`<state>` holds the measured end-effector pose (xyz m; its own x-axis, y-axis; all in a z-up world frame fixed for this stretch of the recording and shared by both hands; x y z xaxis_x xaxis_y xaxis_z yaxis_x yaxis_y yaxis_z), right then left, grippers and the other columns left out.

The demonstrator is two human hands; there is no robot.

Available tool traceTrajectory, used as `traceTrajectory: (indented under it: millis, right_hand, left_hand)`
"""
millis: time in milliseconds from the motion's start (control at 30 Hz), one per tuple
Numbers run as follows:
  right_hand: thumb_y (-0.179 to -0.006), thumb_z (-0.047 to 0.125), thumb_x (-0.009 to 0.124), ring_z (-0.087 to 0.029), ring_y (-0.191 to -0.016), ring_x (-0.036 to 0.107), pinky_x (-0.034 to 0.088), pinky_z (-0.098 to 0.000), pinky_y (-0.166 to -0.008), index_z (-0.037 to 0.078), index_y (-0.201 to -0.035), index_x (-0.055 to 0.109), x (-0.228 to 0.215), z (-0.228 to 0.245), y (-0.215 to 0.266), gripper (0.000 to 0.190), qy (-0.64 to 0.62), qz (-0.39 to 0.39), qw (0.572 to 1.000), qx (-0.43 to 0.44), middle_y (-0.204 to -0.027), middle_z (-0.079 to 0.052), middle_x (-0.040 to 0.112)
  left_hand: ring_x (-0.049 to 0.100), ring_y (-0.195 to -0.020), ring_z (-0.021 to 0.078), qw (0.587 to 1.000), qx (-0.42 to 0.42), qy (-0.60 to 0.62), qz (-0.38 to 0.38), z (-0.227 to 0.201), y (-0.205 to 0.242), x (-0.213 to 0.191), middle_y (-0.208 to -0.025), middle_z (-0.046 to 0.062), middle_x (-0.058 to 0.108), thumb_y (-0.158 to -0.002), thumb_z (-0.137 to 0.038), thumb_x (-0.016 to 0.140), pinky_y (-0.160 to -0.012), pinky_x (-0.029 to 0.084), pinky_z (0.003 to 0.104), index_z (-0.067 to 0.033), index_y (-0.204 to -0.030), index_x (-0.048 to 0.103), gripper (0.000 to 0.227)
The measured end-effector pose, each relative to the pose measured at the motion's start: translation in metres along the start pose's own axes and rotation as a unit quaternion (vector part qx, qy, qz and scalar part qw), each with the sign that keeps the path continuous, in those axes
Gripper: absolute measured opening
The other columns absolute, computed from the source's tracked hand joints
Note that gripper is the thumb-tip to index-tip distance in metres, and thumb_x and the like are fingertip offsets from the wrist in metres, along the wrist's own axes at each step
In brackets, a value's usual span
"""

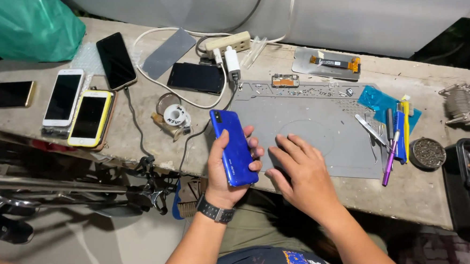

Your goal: Inspecting and organizing various smartphones on a repair workbench

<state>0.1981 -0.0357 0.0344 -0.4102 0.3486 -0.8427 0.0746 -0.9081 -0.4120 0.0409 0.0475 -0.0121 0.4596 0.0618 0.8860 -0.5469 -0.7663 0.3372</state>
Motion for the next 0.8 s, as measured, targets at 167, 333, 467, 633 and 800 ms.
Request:
traceTrajectory:
  millis: [167, 333, 467, 633, 800]
  right_hand:
    - [-0.100, 0.042, 0.073, -0.036, -0.139, 0.062, 0.049, -0.0521, -0.108, 0.019, -0.135, 0.075, 0.000, -0.003, -0.001, 0.042, -0.009, -0.005, 1.000, 0.004, -0.147, -0.008, 0.071]
    - [-0.100, 0.042, 0.073, -0.035, -0.140, 0.062, 0.048, -0.0506, -0.108, 0.020, -0.136, 0.074, 0.001, -0.006, -0.001, 0.042, -0.019, -0.005, 1.000, 0.007, -0.148, -0.008, 0.071]
    - [-0.100, 0.037, 0.075, -0.035, -0.137, 0.065, 0.051, -0.0497, -0.105, 0.019, -0.129, 0.077, -0.004, -0.007, -0.001, 0.034, -0.045, -0.021, 0.999, 0.004, -0.141, -0.007, 0.074]
    - [-0.098, 0.019, 0.079, -0.030, -0.120, 0.074, 0.056, -0.0445, -0.097, 0.020, -0.117, 0.081, -0.048, -0.045, 0.000, 0.020, -0.033, -0.101, 0.994, 0.014, -0.121, -0.002, 0.081]
    - [-0.099, 0.012, 0.082, -0.036, -0.099, 0.065, 0.050, -0.0483, -0.089, 0.012, -0.120, 0.080, -0.093, -0.122, 0.028, 0.022, 0.163, -0.117, 0.969, 0.146, -0.112, -0.008, 0.076]
  left_hand:
    - [0.077, -0.099, 0.0343, 1.000, -0.009, -0.019, 0.004, -0.004, 0.000, -0.003, -0.110, 0.018, 0.073, -0.104, -0.057, 0.060, -0.061, 0.057, 0.031, -0.0019, -0.149, 0.055, 0.071]
    - [0.076, -0.100, 0.0385, 0.999, 0.004, -0.048, 0.018, -0.003, 0.002, -0.004, -0.108, 0.021, 0.072, -0.105, -0.054, 0.057, -0.061, 0.056, 0.032, 0.0008, -0.150, 0.054, 0.071]
    - [0.076, -0.105, 0.0423, 0.997, 0.018, -0.069, 0.033, -0.002, 0.001, -0.006, -0.111, 0.024, 0.074, -0.105, -0.053, 0.056, -0.062, 0.057, 0.034, 0.0009, -0.151, 0.054, 0.071]
    - [0.076, -0.111, 0.0432, 0.992, 0.020, -0.112, 0.048, -0.001, 0.004, 0.000, -0.116, 0.025, 0.074, -0.105, -0.053, 0.055, -0.064, 0.058, 0.033, 0.0003, -0.153, 0.052, 0.072]
    - [0.072, -0.110, 0.0414, 0.994, 0.034, -0.099, 0.044, -0.005, 0.007, 0.011, -0.112, 0.027, 0.072, -0.101, -0.045, 0.064, -0.060, 0.055, 0.033, 0.0051, -0.147, 0.056, 0.069]
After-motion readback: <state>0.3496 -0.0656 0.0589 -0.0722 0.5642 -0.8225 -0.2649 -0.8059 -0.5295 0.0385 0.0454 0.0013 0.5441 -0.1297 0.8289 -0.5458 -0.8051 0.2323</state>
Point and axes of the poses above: each hand's wrist, its own y-axis away from the middle knuckle, its own x-axis out of the palm, z = x × y, the point moved 4 cm from there along -y, towards the middle knuckle
